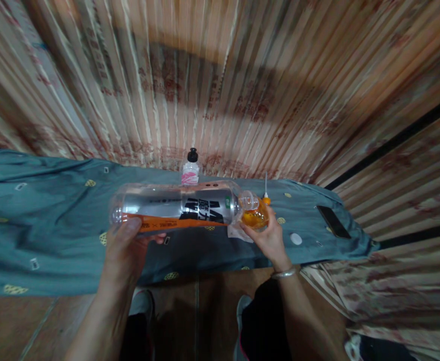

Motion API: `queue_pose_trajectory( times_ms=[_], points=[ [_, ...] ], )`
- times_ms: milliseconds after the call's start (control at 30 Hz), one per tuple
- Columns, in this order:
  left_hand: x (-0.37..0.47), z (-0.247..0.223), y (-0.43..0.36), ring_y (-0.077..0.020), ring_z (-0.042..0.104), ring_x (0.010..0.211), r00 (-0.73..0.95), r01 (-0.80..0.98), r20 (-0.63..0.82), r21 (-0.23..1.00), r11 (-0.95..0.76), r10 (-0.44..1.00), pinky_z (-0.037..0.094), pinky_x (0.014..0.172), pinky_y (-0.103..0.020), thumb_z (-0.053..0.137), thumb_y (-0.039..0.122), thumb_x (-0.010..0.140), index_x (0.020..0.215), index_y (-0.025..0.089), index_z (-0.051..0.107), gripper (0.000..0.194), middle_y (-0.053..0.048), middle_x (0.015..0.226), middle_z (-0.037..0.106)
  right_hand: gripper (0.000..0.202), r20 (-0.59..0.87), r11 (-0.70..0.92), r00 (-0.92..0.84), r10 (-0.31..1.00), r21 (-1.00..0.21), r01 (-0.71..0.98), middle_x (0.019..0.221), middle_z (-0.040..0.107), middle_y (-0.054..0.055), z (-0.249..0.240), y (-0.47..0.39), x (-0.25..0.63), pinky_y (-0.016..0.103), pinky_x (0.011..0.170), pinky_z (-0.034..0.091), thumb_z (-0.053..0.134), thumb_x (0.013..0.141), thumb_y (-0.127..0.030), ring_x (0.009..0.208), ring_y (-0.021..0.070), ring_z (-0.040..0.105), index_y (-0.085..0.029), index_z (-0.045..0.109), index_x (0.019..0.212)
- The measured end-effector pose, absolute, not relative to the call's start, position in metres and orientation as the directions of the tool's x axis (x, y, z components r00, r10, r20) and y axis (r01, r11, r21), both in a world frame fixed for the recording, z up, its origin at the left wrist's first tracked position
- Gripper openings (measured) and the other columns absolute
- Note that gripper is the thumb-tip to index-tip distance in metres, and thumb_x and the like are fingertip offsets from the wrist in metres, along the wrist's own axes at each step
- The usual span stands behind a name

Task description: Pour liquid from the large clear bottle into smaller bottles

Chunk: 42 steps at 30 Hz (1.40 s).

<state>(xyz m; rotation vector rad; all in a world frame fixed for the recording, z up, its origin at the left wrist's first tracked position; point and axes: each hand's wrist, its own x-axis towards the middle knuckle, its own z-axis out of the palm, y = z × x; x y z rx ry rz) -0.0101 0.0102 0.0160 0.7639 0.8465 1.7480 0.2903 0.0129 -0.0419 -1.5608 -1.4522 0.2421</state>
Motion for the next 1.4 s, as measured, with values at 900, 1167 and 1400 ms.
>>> queue_pose_trajectory(
  times_ms=[900,1167,1400],
  points=[
    [-0.012,0.017,0.013,-0.0177,0.064,0.04,-0.252,-0.516,0.108,0.826,-0.228,0.962,0.055,0.037,-0.024,0.094,0.045,0.051,0.094,0.017,0.072,0.056,0.0,0.059,0.073,0.075,0.464,0.192,0.249,0.85,-0.714,0.673,0.122,0.074,0.013,-0.042,0.013,0.291,0.049,0.097,0.058,0.082,0.069,-0.056,0.108,0.0317,0.072,-0.018,0.059,0.13],
    [-0.019,0.012,0.011,-0.0172,0.064,0.041,-0.263,-0.477,0.13,0.844,-0.246,0.956,0.055,0.037,-0.023,0.092,0.047,0.054,0.074,0.017,0.071,0.042,-0.001,0.057,0.071,0.075,0.457,0.193,0.236,0.857,-0.711,0.677,0.121,0.074,0.013,-0.042,0.014,0.289,0.048,0.098,0.058,0.083,0.07,-0.056,0.11,0.0317,0.072,-0.019,0.061,0.131],
    [-0.023,0.009,0.009,-0.0178,0.064,0.041,-0.25,-0.467,0.165,0.842,-0.268,0.954,0.055,0.038,-0.024,0.091,0.046,0.058,0.077,0.014,0.071,0.042,-0.003,0.059,0.071,0.074,0.463,0.205,0.223,0.858,-0.706,0.678,0.125,0.073,0.014,-0.043,0.015,0.29,0.049,0.101,0.057,0.083,0.069,-0.052,0.114,0.0325,0.071,-0.018,0.06,0.131]
  ],
)
